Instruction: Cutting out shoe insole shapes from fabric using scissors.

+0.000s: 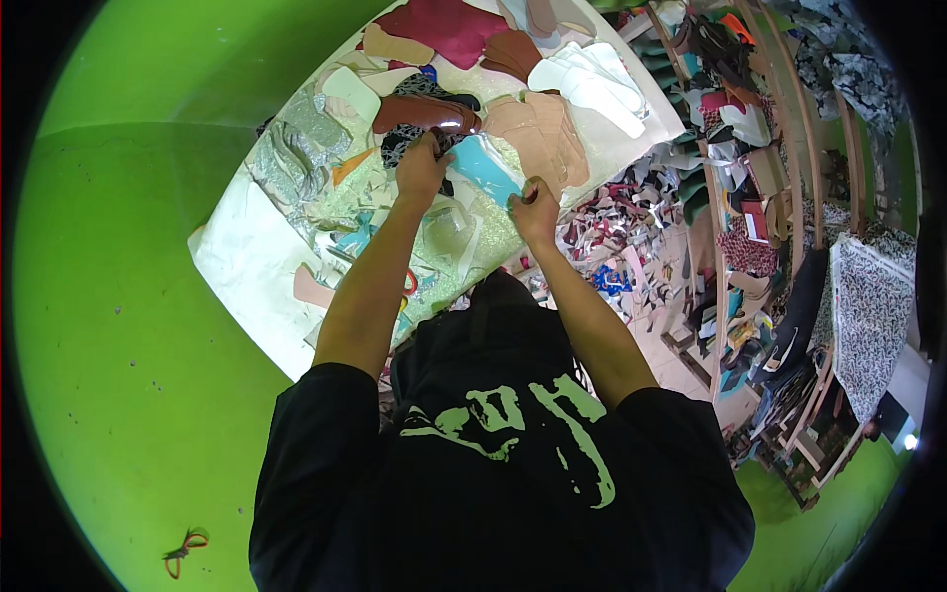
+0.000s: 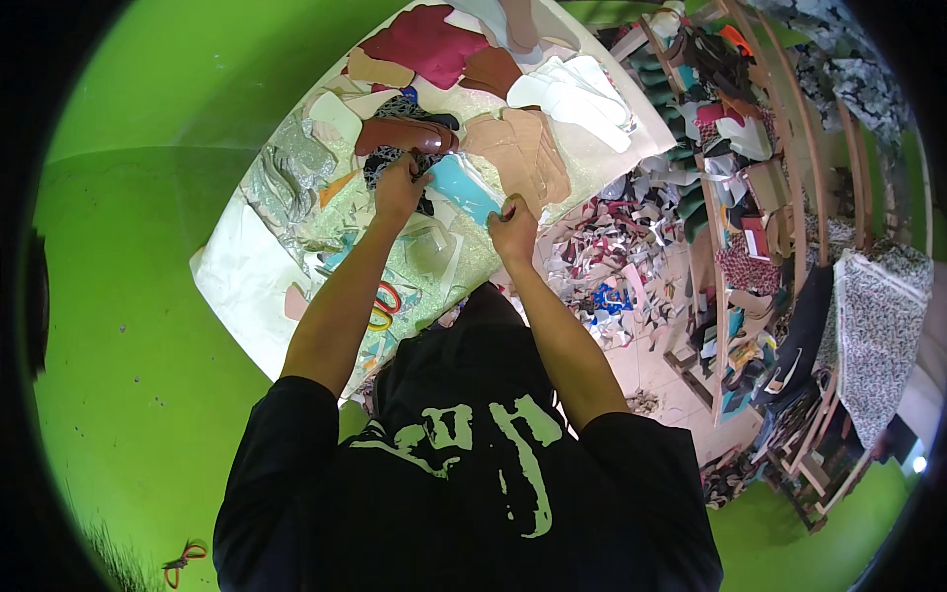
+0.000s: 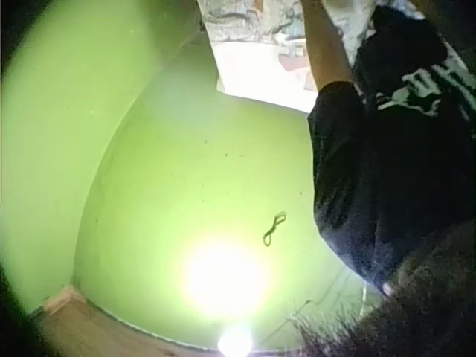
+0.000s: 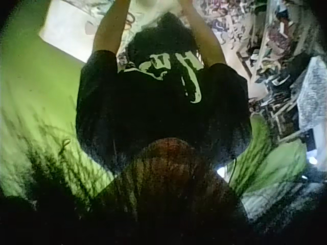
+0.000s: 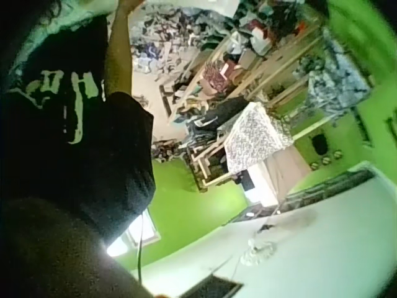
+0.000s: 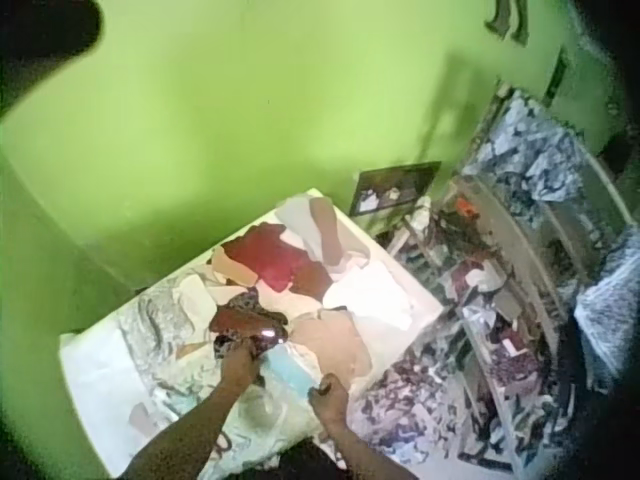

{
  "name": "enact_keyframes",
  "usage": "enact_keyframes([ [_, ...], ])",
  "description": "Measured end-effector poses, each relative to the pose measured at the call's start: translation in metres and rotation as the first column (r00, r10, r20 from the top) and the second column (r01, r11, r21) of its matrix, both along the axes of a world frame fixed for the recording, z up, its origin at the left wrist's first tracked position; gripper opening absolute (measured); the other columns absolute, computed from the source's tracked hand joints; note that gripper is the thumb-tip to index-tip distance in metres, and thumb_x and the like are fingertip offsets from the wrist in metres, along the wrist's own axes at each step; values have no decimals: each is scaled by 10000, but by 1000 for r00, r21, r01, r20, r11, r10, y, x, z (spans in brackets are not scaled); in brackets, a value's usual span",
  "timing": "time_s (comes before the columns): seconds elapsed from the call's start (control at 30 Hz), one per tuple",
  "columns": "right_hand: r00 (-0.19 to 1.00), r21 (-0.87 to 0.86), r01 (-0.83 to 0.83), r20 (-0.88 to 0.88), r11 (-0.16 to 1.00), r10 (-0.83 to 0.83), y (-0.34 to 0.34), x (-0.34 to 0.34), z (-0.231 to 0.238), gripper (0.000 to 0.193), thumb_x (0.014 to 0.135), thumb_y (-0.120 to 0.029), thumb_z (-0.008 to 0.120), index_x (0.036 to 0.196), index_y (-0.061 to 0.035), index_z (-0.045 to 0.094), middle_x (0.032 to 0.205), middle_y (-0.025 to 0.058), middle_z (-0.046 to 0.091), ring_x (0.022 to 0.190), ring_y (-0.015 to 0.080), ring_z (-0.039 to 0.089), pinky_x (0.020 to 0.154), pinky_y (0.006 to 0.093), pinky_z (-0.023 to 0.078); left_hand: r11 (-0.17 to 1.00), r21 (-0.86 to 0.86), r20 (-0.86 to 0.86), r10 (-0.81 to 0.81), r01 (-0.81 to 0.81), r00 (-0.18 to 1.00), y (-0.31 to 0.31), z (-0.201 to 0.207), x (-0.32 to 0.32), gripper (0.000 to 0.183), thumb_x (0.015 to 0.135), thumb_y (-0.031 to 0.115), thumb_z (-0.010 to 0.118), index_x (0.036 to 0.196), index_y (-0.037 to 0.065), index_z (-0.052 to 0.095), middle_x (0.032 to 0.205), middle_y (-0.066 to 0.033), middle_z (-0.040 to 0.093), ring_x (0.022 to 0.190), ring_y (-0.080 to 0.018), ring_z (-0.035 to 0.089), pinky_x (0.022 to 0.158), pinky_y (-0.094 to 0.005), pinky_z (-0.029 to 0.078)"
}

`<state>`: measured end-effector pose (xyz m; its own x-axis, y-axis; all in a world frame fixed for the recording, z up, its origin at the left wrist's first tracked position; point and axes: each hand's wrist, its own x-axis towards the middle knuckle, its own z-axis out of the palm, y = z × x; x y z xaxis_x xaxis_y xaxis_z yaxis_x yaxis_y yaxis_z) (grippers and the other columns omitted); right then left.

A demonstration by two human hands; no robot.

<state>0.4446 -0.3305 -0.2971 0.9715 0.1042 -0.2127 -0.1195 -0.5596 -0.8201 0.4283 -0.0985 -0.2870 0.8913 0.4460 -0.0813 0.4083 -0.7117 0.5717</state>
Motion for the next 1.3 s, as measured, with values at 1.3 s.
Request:
enact_keyframes([
  [1.3, 644, -101, -710, 306, 697, 701, 194, -345, 14, 295, 642, -24, 746, 898, -11, 599, 992, 198, 556, 952, 403, 547, 833, 461, 464, 631, -553, 57, 681, -545, 730, 80, -35, -612, 418, 857, 140, 741, 1237, 33, 605, 1180, -144, 657, 1047, -248, 646, 854, -342, 529],
])
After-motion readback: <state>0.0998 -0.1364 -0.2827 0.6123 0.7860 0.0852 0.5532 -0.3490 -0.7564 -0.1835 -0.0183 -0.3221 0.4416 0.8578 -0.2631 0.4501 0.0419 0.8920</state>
